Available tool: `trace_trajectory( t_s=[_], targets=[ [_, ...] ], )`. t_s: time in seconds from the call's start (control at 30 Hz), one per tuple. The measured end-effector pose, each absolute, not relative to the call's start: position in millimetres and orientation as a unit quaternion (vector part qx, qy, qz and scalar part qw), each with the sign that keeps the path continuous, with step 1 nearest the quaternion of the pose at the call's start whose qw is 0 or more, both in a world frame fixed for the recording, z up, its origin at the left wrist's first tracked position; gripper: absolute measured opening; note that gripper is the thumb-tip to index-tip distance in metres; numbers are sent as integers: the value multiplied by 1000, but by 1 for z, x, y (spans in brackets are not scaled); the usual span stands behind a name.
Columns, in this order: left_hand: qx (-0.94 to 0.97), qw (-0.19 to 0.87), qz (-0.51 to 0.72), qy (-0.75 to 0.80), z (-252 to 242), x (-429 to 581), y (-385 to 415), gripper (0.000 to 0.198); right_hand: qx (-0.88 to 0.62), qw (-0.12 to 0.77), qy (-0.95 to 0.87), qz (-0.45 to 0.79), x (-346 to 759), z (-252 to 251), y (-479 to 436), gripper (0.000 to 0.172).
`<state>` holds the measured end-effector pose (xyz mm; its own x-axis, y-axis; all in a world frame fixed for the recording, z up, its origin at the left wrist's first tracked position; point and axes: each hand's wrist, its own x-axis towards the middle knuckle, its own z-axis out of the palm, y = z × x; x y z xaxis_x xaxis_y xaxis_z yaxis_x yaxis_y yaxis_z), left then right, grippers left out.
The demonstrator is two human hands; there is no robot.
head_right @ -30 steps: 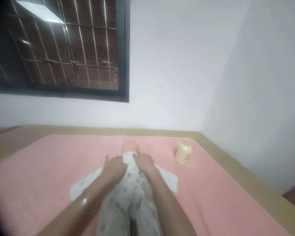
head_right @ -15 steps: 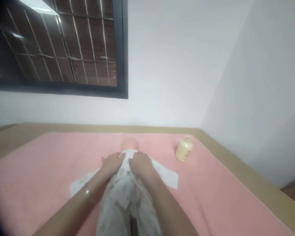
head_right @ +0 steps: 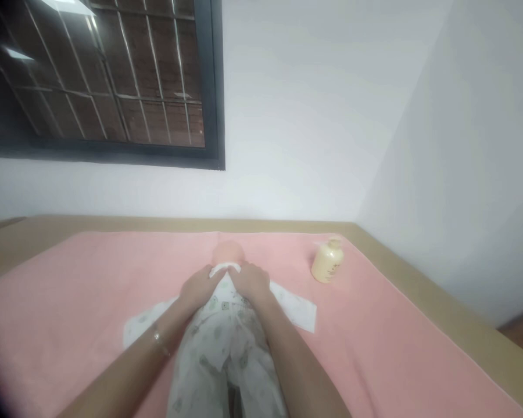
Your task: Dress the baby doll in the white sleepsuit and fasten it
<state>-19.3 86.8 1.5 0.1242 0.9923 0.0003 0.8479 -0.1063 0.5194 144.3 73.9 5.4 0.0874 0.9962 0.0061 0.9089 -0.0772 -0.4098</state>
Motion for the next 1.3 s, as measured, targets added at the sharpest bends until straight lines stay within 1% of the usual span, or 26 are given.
trace_trajectory(
  t_s=[0.13,0.5,0.9,1.2,1.3],
  targets=[
    [727,186,179,637,0,-18,87,67,-723,151,-659,141,144,5,74,65],
    [720,175,156,653,8,-14,84,66,-724,161,-651,161,145,7,74,63],
    [726,165,140,653,5,-14,88,65,-720,161,-652,173,146,7,73,64],
    [727,176,144,648,1,-16,92,66,-727,147,-652,160,146,9,75,63],
    [730,171,161,642,-1,-17,91,63,-721,134,-662,153,143,15,69,64]
  ],
)
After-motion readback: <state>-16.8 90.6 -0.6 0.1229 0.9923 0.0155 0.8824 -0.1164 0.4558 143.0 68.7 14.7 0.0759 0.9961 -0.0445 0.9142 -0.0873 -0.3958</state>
